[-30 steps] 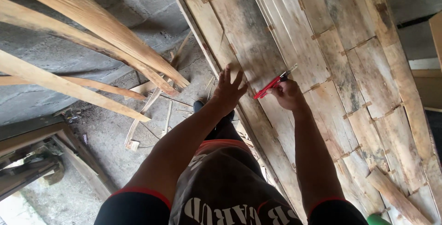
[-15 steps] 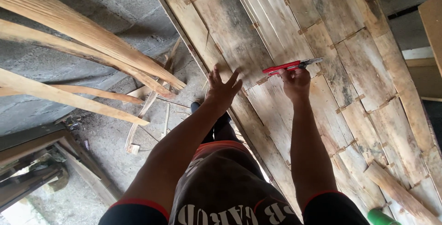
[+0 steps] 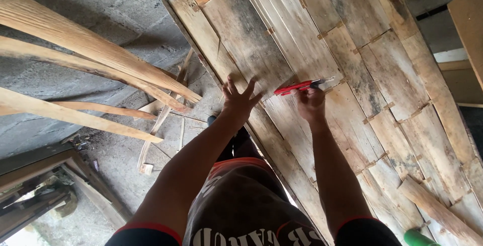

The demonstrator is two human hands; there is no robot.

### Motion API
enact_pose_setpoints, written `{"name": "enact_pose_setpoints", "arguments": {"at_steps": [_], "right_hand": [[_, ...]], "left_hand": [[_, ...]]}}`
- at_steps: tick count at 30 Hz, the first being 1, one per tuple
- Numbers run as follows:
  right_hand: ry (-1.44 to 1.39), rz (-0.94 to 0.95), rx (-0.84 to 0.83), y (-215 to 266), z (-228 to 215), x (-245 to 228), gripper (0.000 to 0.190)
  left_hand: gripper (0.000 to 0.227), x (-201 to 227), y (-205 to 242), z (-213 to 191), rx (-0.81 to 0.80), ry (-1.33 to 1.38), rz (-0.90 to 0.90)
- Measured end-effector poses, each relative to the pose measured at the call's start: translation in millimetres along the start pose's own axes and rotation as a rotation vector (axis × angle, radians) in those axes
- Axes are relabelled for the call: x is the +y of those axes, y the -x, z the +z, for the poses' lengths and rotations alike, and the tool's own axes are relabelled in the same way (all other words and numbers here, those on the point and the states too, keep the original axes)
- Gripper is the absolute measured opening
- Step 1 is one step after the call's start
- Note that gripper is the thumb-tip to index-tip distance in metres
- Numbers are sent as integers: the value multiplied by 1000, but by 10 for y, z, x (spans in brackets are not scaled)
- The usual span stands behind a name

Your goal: The person is cutting and preparing wood slats for a DIY project.

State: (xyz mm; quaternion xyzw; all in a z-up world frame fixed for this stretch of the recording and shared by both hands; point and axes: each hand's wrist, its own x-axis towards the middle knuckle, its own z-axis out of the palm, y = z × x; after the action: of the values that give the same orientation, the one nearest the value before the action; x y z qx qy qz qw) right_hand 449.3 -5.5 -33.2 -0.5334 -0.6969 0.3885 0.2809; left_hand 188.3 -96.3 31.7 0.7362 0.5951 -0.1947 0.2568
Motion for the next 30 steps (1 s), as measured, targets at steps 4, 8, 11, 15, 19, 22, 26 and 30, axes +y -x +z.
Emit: {"name": "enact_pose_setpoints", "arguments": {"at_steps": [4,8,11,15,19,22,26,30], "right_hand": [[5,129,64,28,-32,5,18],[197,61,-49,-93,-148,-12,14],[200,173,41,-297,-362,280,21],[253,88,12,-507,-634,88,21],[167,-32,-141,-615,-599,201,19],[-103,42,-142,-678,-558,380,14],[-60,24,-194,-744,-566,443,15],[21,-41,-254,-809,-601,615,20]], "left_hand": [[96,15,5,-7,3,26,-3],[92,9,13,16,8,21,-10],[93,3,-6,32,23,16,-6],[92,2,13,-20,-9,17,-14],[87,2,-42,81,17,45,-22],[85,0,-40,82,46,48,-26],[83,-2,-8,48,28,57,-27],[85,-8,17,-25,-8,34,-18]]}}
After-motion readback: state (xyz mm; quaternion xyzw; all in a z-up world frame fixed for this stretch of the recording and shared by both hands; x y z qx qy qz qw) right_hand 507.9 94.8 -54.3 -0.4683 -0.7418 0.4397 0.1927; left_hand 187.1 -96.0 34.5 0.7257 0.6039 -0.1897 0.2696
